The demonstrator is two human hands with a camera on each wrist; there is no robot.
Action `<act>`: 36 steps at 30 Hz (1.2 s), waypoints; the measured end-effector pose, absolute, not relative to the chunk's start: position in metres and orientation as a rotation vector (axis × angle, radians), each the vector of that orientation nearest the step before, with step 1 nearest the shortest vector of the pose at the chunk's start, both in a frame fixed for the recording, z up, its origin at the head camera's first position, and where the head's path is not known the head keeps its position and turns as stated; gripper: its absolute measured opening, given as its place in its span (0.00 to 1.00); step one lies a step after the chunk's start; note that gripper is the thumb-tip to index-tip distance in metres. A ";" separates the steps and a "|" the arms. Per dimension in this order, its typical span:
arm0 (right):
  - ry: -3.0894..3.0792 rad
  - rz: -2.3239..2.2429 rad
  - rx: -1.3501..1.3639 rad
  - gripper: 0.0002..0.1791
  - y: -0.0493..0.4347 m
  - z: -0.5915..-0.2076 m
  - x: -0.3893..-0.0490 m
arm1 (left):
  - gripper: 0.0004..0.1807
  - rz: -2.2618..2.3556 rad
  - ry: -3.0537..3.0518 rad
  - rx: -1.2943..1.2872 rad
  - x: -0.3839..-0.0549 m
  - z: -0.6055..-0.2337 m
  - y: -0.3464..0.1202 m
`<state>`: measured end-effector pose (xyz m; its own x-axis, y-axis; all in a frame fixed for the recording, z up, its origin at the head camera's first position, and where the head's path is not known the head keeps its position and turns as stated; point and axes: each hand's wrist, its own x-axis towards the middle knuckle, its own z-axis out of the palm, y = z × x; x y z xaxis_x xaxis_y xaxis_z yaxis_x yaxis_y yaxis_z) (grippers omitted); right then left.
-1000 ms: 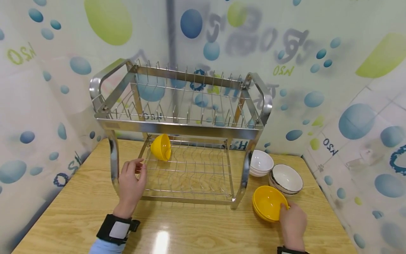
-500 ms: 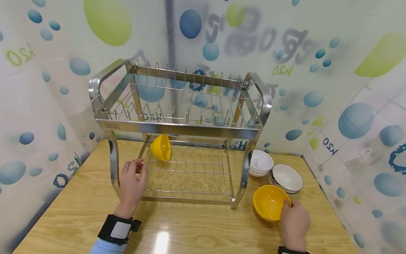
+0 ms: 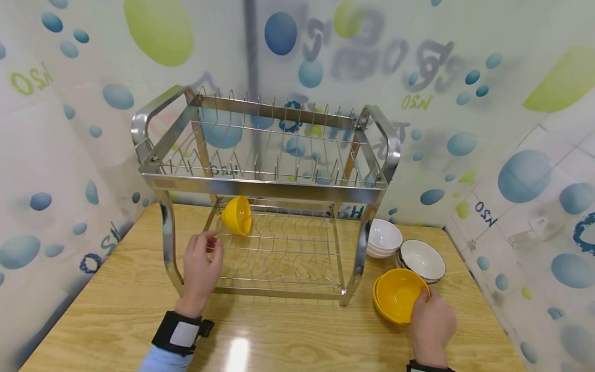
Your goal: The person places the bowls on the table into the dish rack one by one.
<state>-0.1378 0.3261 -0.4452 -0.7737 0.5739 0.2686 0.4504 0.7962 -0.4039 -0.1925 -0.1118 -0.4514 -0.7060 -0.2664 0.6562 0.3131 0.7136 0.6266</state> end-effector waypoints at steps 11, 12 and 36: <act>-2.496 0.503 -0.793 0.18 0.328 -0.445 -0.137 | 0.11 -1.008 -2.112 -0.060 -0.194 -0.447 -0.102; -2.486 0.513 -0.792 0.18 0.328 -0.444 -0.136 | 0.11 -1.012 -2.111 -0.059 -0.195 -0.447 -0.100; -2.558 0.855 -0.785 0.23 0.309 -0.399 -0.117 | 0.10 -0.988 -2.136 -0.128 -0.200 -0.448 -0.079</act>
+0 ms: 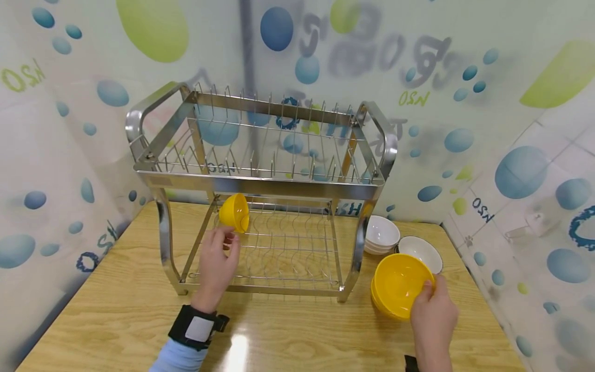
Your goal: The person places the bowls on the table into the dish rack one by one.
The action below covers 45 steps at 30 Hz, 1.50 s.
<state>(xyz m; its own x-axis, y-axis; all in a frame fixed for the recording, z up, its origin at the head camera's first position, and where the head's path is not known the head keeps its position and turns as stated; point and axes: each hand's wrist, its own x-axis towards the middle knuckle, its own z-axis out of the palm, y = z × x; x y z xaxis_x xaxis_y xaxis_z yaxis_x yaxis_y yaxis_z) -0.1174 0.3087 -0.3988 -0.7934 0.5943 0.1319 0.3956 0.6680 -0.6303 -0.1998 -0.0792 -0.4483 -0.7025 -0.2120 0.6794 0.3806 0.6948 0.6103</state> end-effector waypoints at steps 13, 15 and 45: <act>-2.567 0.898 -0.668 0.20 0.272 -0.374 -0.103 | 0.23 -1.128 -2.376 -0.131 -0.196 -0.442 -0.072; -2.578 0.905 -0.645 0.20 0.266 -0.372 -0.103 | 0.24 -1.144 -2.397 -0.136 -0.195 -0.441 -0.071; -2.566 0.843 -0.234 0.11 0.220 -0.379 -0.120 | 0.28 -1.223 -2.398 -0.169 -0.191 -0.437 -0.064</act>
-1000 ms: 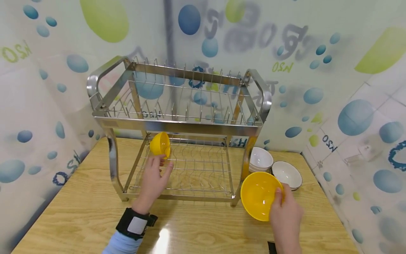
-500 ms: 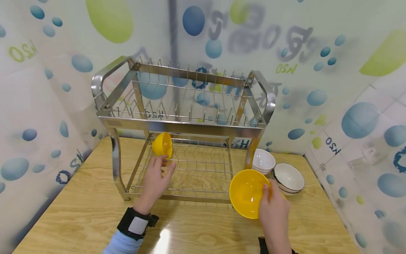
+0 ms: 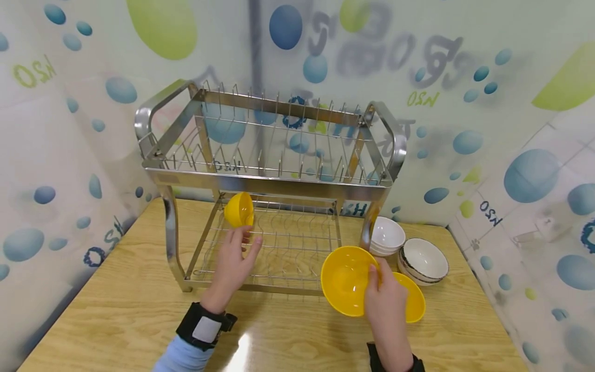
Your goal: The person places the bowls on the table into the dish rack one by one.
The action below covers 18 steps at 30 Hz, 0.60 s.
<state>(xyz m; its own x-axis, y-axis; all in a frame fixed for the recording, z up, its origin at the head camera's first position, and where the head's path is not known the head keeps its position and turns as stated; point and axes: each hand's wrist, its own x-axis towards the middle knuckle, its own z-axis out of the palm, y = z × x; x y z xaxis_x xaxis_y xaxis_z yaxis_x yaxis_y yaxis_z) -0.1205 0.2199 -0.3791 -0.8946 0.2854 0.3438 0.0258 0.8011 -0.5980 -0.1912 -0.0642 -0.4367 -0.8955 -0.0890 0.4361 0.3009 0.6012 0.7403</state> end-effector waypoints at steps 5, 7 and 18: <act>-2.628 0.880 -0.229 0.15 0.212 -0.379 -0.124 | 0.28 -1.257 -2.377 -0.192 -0.190 -0.438 -0.062; -2.648 0.912 -0.214 0.15 0.209 -0.379 -0.126 | 0.27 -1.251 -2.373 -0.197 -0.190 -0.438 -0.061; -2.704 1.054 -0.170 0.16 0.191 -0.388 -0.132 | 0.28 -1.253 -2.416 -0.171 -0.188 -0.436 -0.052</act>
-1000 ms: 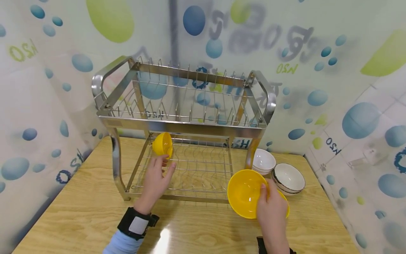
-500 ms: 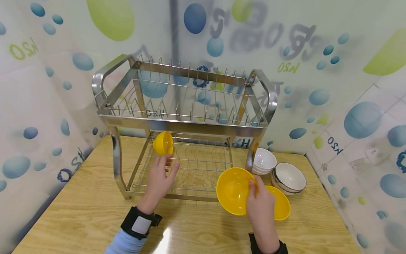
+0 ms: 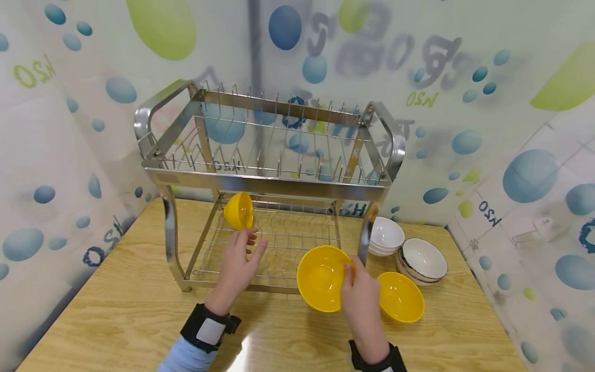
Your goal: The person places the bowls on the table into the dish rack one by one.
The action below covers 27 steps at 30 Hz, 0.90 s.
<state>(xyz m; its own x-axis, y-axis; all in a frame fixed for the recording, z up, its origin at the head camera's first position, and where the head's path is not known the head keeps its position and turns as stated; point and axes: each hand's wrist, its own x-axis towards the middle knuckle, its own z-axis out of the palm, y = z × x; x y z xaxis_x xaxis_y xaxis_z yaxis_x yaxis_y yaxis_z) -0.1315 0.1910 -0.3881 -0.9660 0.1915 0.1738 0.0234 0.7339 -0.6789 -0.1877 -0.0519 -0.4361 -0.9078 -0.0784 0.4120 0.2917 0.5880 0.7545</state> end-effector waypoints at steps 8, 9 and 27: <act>-2.718 1.018 -0.092 0.15 0.177 -0.399 -0.139 | 0.27 -1.267 -2.414 -0.183 -0.187 -0.437 -0.046; -2.717 1.007 -0.082 0.15 0.175 -0.400 -0.140 | 0.28 -1.269 -2.418 -0.183 -0.187 -0.437 -0.046; -2.746 1.091 -0.103 0.15 0.155 -0.416 -0.162 | 0.25 -1.368 -2.455 -0.169 -0.184 -0.434 -0.037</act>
